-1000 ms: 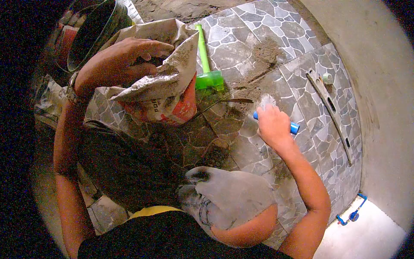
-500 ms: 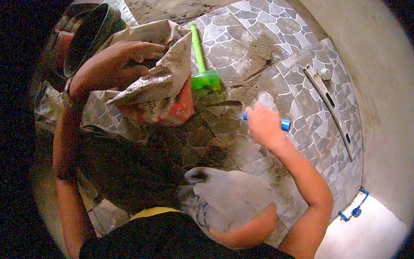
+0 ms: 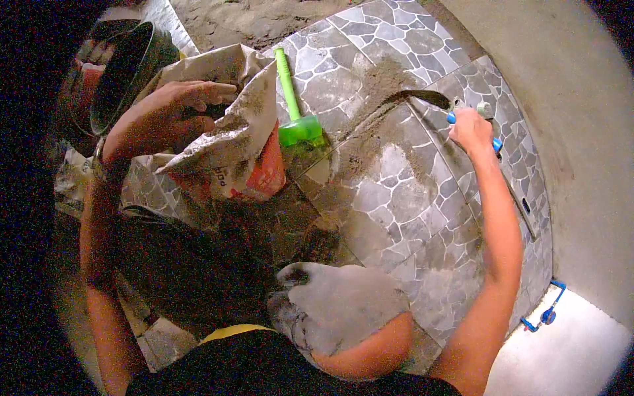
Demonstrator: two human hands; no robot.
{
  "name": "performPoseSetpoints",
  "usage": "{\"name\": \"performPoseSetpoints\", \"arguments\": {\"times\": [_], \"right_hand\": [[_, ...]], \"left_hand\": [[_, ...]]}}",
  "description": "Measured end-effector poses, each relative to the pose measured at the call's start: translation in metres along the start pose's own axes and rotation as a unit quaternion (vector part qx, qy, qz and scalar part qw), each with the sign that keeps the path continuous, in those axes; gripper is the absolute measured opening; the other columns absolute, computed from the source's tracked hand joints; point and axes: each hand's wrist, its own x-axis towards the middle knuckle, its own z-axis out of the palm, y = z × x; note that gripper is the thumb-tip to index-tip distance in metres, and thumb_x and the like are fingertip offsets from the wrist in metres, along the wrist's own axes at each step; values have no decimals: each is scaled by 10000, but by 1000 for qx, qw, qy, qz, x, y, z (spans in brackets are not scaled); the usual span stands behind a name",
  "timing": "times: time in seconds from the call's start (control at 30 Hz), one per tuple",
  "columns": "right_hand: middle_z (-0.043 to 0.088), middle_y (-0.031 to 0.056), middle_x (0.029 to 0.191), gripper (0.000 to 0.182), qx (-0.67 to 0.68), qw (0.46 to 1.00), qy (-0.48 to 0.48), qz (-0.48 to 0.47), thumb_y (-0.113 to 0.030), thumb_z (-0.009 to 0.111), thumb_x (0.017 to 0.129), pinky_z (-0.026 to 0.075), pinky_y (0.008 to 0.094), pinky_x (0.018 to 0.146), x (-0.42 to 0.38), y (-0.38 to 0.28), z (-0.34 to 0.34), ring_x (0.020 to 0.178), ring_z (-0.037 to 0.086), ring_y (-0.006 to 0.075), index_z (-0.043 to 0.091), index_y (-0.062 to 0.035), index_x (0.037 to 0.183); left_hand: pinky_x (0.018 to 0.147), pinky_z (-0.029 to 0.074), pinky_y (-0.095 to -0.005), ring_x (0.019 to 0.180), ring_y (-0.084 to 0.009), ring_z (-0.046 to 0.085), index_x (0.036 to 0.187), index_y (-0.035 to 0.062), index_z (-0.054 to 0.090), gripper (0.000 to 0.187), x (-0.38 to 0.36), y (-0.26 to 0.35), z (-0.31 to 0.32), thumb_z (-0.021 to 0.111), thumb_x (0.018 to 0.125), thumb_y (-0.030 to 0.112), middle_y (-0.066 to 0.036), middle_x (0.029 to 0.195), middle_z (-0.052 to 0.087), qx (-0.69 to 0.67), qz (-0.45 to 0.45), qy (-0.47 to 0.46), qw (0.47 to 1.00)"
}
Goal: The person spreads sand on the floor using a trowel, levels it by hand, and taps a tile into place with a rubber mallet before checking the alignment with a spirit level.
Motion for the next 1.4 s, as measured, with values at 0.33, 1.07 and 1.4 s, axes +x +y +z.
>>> {"name": "performPoseSetpoints", "arguments": {"times": [0.33, 1.07, 1.4], "right_hand": [[664, 254, 1002, 328, 307, 937, -159, -48, -315, 670, 892, 504, 515, 848, -157, -180, 39, 969, 629, 448, 647, -30, 1053], [660, 278, 1002, 334, 304, 938, -155, 63, -320, 589, 945, 509, 572, 839, -131, -183, 55, 977, 639, 475, 597, -8, 1066], [633, 243, 1048, 306, 234, 967, -77, 60, -307, 620, 912, 521, 551, 813, -155, -145, 41, 966, 647, 446, 604, -39, 1058]], "left_hand": [[945, 519, -410, 1085, -360, 657, 1338, 29, 571, 504, 9, -14, 3, 682, 869, 173, -195, 1204, 676, 75, 19, -16, 997], [911, 534, -412, 1058, -349, 674, 1321, 11, 575, 496, 12, -2, 6, 688, 855, 136, -206, 1158, 688, 67, 44, 8, 997], [890, 530, -366, 1005, -278, 683, 1295, 26, 607, 456, -10, 3, -4, 681, 850, 90, -180, 1129, 699, 5, -4, 9, 1000]]}}
